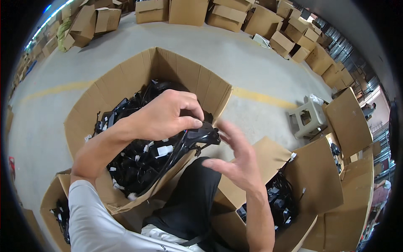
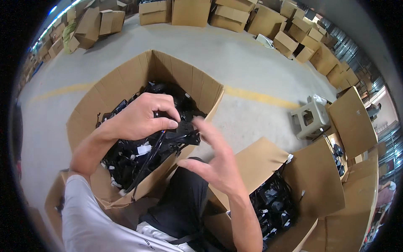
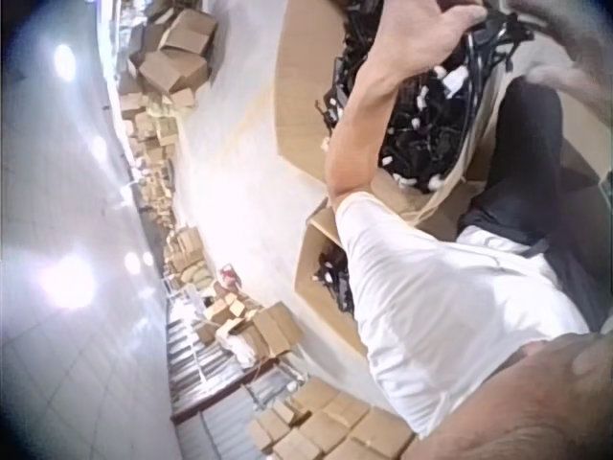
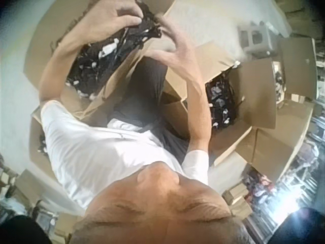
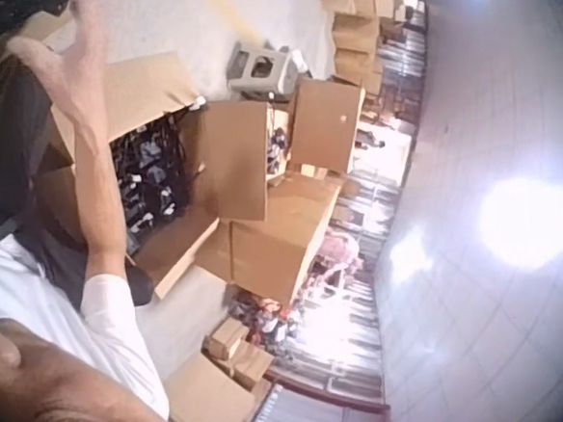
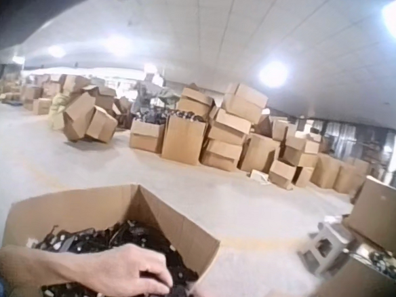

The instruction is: The person sits on the floor between two large cardboard boxes and repeatedly picks up black electronic devices with attached cables from the left box. They briefly handle each device and then place it into the right box. The process continues throughout the clip.

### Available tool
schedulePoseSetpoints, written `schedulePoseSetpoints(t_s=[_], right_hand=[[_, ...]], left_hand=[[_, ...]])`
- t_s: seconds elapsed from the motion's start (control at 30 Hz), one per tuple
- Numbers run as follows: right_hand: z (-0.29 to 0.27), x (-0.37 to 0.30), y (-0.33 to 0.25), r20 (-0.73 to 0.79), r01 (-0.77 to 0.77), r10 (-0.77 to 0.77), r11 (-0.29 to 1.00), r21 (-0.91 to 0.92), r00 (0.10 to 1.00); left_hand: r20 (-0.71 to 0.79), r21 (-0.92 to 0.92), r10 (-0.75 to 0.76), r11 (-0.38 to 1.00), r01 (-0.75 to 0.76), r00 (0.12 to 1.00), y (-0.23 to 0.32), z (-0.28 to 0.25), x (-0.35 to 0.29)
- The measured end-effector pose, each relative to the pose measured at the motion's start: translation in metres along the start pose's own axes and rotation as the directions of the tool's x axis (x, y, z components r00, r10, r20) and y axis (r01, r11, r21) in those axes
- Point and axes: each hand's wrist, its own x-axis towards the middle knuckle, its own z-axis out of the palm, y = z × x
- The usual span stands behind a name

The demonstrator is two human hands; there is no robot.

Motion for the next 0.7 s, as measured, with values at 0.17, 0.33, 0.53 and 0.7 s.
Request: schedulePoseSetpoints(t_s=[0.17, 0.33, 0.53, 0.7], right_hand=[[0.019, 0.001, 0.016, 0.043, 0.163, -0.163, 0.861, -0.482, 0.986], [0.027, -0.009, 0.023, -0.014, 0.182, -0.225, 0.823, -0.538, 0.974], [0.018, -0.013, 0.032, 0.087, 0.117, -0.083, 0.84, -0.529, 0.993], [0.027, -0.034, 0.052, -0.228, -0.085, 0.058, 0.99, -0.113, 0.972]], left_hand=[[0.124, -0.126, -0.013, 0.992, 0.028, 0.992, -0.022, 0.014, 0.013], [0.196, -0.304, -0.037, 0.948, 0.097, 0.98, -0.028, 0.027, 0.02], [0.349, -0.373, -0.128, 0.89, 0.263, 0.928, -0.016, 0.018, 0.03], [0.017, 0.446, 0.241, 0.867, -0.223, 0.97, -0.18, 0.045, 0.009]])
